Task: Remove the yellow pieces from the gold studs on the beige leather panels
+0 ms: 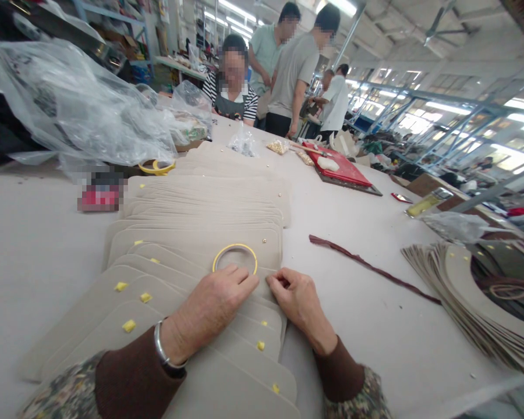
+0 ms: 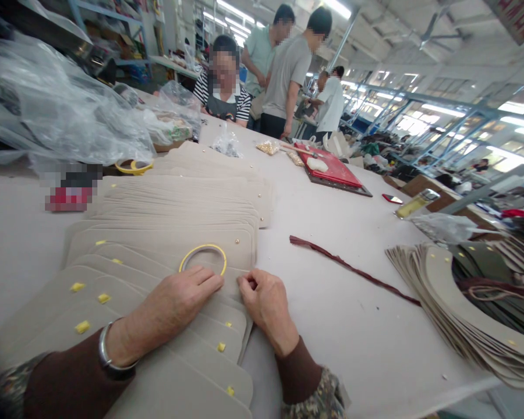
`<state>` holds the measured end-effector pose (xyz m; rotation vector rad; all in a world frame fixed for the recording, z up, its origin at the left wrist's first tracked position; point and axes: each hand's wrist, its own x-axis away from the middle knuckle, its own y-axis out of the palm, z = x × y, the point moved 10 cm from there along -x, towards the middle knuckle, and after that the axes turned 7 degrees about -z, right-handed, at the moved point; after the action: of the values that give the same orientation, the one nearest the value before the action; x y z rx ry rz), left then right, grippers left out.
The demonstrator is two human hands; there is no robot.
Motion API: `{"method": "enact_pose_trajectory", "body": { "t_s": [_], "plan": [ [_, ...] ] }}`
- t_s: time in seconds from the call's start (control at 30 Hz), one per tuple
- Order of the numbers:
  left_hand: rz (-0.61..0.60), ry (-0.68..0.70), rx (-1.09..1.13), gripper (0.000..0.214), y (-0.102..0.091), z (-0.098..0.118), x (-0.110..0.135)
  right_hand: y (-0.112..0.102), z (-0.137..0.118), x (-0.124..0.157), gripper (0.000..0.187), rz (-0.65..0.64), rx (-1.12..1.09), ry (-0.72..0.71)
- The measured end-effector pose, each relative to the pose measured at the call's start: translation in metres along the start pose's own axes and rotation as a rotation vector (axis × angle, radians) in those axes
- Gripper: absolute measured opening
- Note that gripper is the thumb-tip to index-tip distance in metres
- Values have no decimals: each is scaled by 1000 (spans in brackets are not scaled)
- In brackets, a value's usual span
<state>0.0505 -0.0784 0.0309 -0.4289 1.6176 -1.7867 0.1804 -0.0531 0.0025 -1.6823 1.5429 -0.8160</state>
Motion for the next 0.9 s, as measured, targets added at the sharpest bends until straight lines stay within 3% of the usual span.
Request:
{"method": "enact_pose_trajectory", "body": {
  "t_s": [0.13,0.23,0.33,0.47,0.57,0.67,0.8,0.9],
  "plan": [
    [180,5,133,21,-19,-11,9,12,-1,6,20,-205,-119,-20],
    [257,40,208,31,-24,-14,13,-1,-10,10,15,-96,-225,-106],
    [253,22,179,39,-21,-13,13,-18,-33,15,15,58,-302,-286],
    [210,1,159,33,-16,-11,11,-19,-66,21,17,85,-270,-521],
    [169,1,202,27,-11,-10,10,-16,-77,23,17,102,-182,-599],
    [107,1,244,19,-5,-10,9,-15,-78,25,18,166,-86,-611],
    [120,-12,232,15,-9,-11,9,-18,-75,29,17,250,-47,-568],
    [158,-24,194,16,-13,-11,8,-16,-62,22,14,212,-212,-389]
  ]
}}
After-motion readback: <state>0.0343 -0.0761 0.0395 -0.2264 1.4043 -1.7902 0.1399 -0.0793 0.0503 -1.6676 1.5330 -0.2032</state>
